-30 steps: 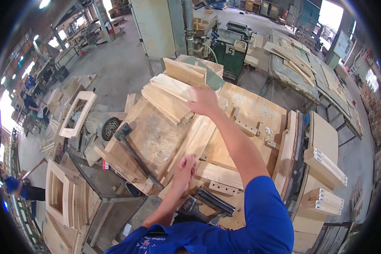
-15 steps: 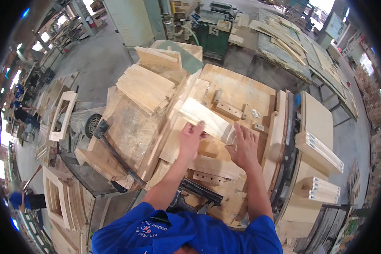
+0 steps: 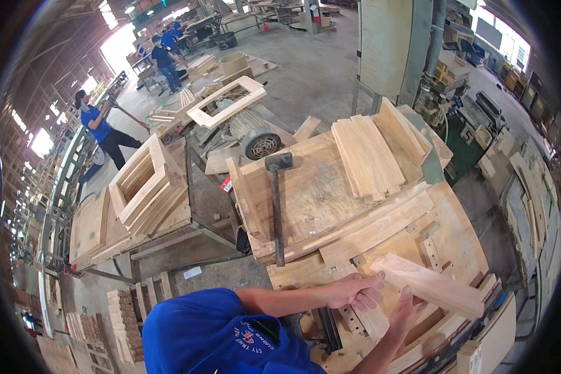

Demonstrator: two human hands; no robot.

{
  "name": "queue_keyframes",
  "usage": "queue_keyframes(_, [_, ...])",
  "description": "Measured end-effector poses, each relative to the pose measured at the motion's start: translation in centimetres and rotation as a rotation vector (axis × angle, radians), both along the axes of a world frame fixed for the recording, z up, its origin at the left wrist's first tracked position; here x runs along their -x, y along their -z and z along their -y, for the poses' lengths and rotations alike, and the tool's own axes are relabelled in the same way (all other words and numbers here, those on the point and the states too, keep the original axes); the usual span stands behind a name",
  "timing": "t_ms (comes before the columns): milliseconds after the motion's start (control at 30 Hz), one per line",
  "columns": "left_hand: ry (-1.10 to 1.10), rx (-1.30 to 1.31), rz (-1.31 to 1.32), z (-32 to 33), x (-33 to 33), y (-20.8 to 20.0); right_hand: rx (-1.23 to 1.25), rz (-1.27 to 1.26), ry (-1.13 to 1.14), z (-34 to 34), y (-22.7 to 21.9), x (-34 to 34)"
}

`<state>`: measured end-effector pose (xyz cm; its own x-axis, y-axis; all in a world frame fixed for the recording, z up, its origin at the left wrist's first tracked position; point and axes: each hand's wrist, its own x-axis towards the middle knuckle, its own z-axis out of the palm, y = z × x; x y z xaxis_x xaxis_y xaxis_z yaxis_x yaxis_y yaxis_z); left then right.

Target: The person assembles wooden frames by aligning pre-drilled planks on a workbench and fastening them with a nail gun. They repeatedly pick up pieces, position them, and drive nails to secure the joints, then stack completed frames.

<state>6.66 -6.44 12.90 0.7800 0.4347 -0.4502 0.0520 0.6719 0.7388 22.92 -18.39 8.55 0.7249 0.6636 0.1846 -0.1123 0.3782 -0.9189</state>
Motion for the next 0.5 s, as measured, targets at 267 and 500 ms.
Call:
queue_keyframes(267, [-0.274,0.178,0.031,-2.4,-1.1,3.0,0.793,0.041,-0.133,1.4,-2.5,3.6])
queue_keyframes(500, [-0.267,-0.090,-0.042,-6.0,-2.0,7.8,0.685,1.259,0.136,-1.0,-7.4,1.9])
